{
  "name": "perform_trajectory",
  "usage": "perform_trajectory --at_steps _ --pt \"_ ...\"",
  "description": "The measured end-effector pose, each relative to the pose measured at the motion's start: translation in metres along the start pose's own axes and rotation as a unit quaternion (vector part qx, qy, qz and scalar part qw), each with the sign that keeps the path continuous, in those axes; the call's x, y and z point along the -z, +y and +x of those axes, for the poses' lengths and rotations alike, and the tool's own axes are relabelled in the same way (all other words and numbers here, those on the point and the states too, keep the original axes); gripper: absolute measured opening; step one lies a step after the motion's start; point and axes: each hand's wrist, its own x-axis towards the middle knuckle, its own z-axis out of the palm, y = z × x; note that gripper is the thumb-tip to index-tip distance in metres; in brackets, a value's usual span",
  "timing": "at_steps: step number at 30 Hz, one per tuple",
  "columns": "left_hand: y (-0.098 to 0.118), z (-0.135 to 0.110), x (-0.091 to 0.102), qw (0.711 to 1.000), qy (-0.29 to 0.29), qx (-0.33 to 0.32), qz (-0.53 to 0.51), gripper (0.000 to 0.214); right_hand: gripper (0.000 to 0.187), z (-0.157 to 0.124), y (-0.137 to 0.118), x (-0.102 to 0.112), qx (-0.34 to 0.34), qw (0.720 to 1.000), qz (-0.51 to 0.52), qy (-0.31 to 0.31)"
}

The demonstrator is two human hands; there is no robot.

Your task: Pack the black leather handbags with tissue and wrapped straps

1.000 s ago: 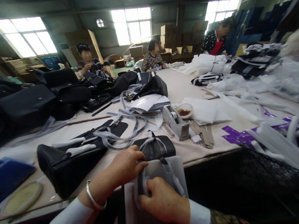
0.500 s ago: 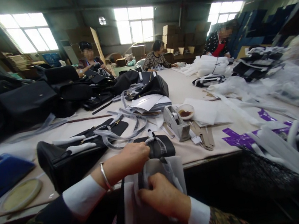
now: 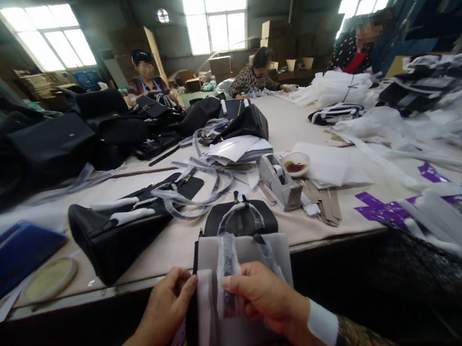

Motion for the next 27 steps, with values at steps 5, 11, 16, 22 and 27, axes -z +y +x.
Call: perform_trajectory --at_steps 5,11,16,22,27 --pt "-0.01 -0.054 -0.025 0.992 -0.012 0.05 -0.114 0.026 0.048 0.005 0.005 -0.006 -0.03 0.998 0.053 -0.026" --pt "0.004 -0.052 -0.024 0.984 -0.047 0.082 -0.154 0.02 0.047 0.003 0.011 -0.005 -0.024 0.996 0.081 -0.009" --pt "0.006 -0.06 -0.016 0.965 -0.09 0.079 -0.235 0.018 0.049 -0.005 0.007 -0.001 0.022 0.998 0.051 0.019" --pt "0.042 -0.068 0.003 0.93 -0.084 0.075 -0.351 0.022 0.051 0.005 0.001 -0.006 0.07 0.995 -0.026 0.066" --pt "0.076 -0.046 0.01 0.937 -0.049 0.042 -0.344 0.022 0.046 0.012 -0.003 -0.014 0.168 0.978 -0.102 0.067"
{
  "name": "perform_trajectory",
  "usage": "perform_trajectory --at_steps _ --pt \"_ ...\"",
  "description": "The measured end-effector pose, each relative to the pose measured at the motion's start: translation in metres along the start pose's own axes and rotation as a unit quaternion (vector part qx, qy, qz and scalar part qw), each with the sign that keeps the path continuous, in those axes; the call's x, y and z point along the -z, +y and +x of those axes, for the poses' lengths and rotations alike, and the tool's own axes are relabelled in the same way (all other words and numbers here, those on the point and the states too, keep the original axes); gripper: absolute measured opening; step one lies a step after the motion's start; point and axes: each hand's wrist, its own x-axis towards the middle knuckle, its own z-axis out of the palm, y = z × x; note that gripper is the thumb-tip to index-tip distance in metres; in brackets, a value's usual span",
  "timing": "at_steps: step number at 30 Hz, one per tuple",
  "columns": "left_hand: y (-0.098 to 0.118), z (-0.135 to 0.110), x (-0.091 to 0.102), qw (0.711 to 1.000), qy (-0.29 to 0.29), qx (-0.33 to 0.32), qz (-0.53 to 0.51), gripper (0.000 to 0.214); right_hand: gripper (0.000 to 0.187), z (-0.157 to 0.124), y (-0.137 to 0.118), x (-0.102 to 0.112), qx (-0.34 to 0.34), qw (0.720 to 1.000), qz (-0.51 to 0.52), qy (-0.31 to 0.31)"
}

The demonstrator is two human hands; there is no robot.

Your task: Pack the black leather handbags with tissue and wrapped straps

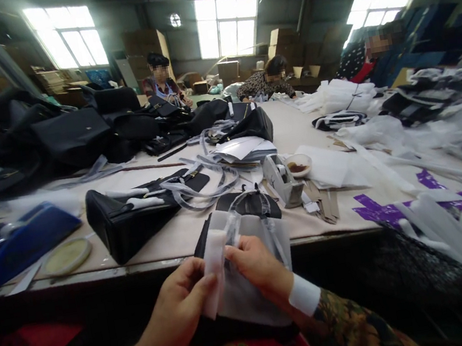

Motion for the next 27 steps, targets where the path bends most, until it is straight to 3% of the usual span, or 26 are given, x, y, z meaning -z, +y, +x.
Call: perform_trajectory --at_steps 2,6,10,15,20,27 --pt "-0.001 0.007 -0.006 0.999 0.019 -0.003 0.033 0.021 0.044 0.0 0.001 -0.001 0.006 1.0 -0.009 0.002" --pt "-0.014 0.013 -0.014 0.994 0.045 -0.007 0.099 0.02 0.042 -0.004 0.007 0.003 -0.068 0.996 0.05 -0.009" --pt "-0.024 0.014 -0.014 0.993 0.032 -0.003 0.117 0.022 0.044 -0.006 0.012 0.004 -0.104 0.987 0.12 -0.034" --pt "-0.024 0.018 -0.013 0.997 0.032 0.014 0.071 0.032 0.049 -0.006 0.018 0.0 -0.092 0.979 0.177 -0.042" --pt "-0.014 0.02 -0.015 1.0 -0.014 0.005 0.025 0.039 0.055 -0.01 0.027 0.0 -0.068 0.962 0.257 -0.059" --pt "-0.013 0.015 -0.023 0.995 -0.013 -0.034 0.098 0.032 0.051 -0.012 0.028 -0.006 -0.006 0.993 0.101 -0.061"
